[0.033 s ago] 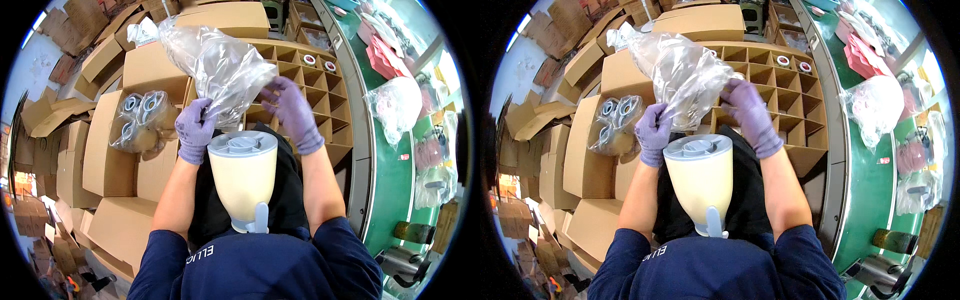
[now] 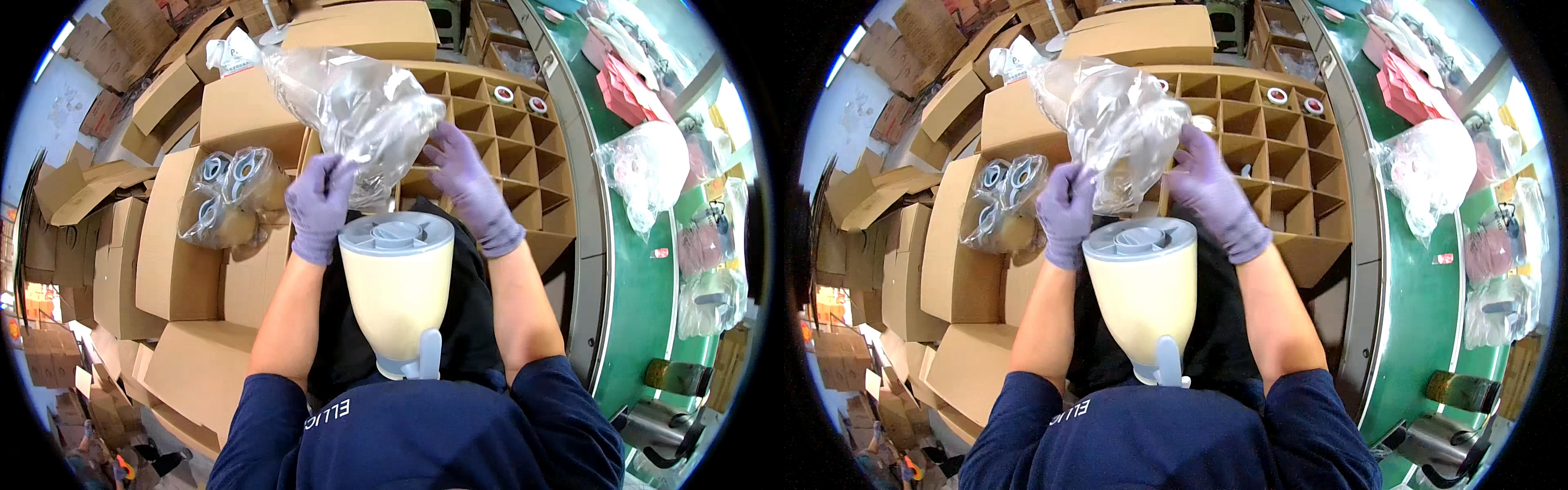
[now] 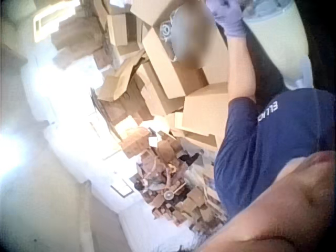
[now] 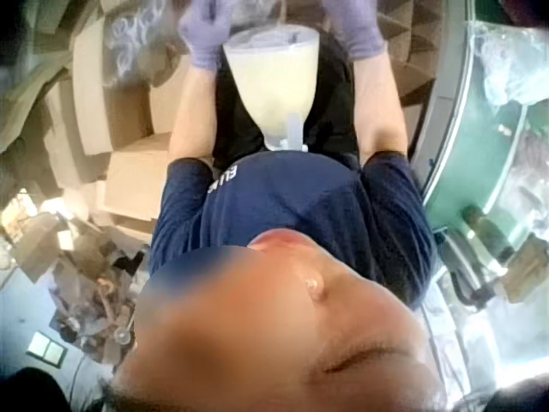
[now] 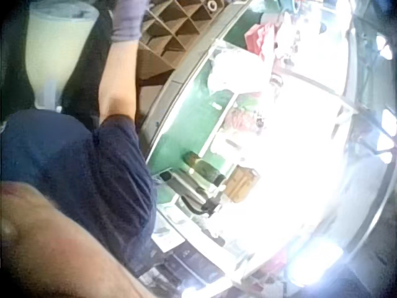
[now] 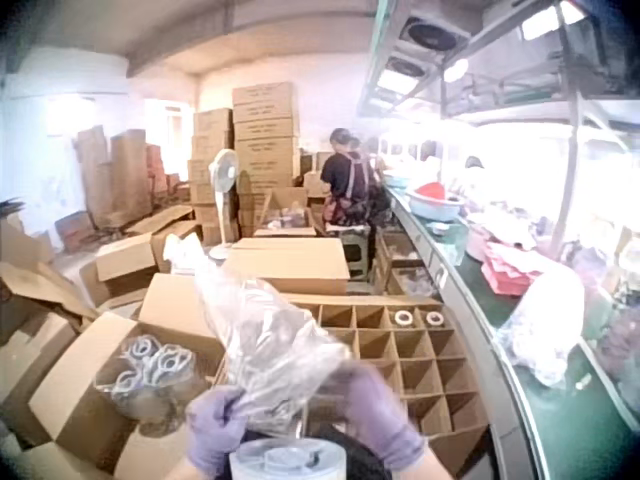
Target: The person assembles components of a thermos by placing a glass liner into a plastic housing, securing a lid, and then placing the finished item into a plastic bag.
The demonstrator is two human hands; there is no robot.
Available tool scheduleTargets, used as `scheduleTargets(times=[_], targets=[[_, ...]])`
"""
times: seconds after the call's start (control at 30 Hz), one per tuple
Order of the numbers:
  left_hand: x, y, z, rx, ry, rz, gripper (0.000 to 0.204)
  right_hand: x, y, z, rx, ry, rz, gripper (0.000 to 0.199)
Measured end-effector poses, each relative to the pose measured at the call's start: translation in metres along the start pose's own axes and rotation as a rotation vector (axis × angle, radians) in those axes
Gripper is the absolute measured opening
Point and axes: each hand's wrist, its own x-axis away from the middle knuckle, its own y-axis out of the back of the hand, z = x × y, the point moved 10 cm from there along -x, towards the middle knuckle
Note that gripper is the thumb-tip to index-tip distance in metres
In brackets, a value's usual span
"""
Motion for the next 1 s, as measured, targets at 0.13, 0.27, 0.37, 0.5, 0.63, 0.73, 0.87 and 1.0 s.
scheduleTargets(times=[0.13,0.27,0.37,0.5,0.63,0.73,0.87,1.0], targets=[[-0.019,-0.034,-0.008,0.210,0.144,0.248,0.014,-0.036,0.072,-0.033,0.376,0.055,-0.426,0.067],[-0.005,-0.023,0.000,0.341,0.243,0.187,0.014,-0.029,0.065,-0.043,-0.816,-0.076,-0.044,0.028],[0.020,-0.010,0.049,0.328,0.310,0.082,0.023,0.007,0.066,-0.041,-0.267,0.049,0.006,0.028],[0.084,-0.009,0.038,0.654,0.455,0.067,0.036,0.076,0.071,-0.069,-0.066,-0.142,0.031,0.023],[0.127,0.034,0.003,0.210,0.387,-0.002,0.039,0.133,0.040,-0.037,0.004,-0.084,0.381,0.028],[0.122,0.056,-0.059,-0.216,-0.058,-0.031,0.035,0.136,0.032,-0.013,0.351,0.130,0.480,0.019],[0.166,0.056,-0.095,-0.125,-0.257,0.279,0.034,0.169,0.023,-0.008,0.598,0.206,0.565,0.011],[0.223,0.046,-0.085,-0.004,-0.175,0.529,0.040,0.198,0.009,-0.004,0.744,0.373,0.533,0.019]])
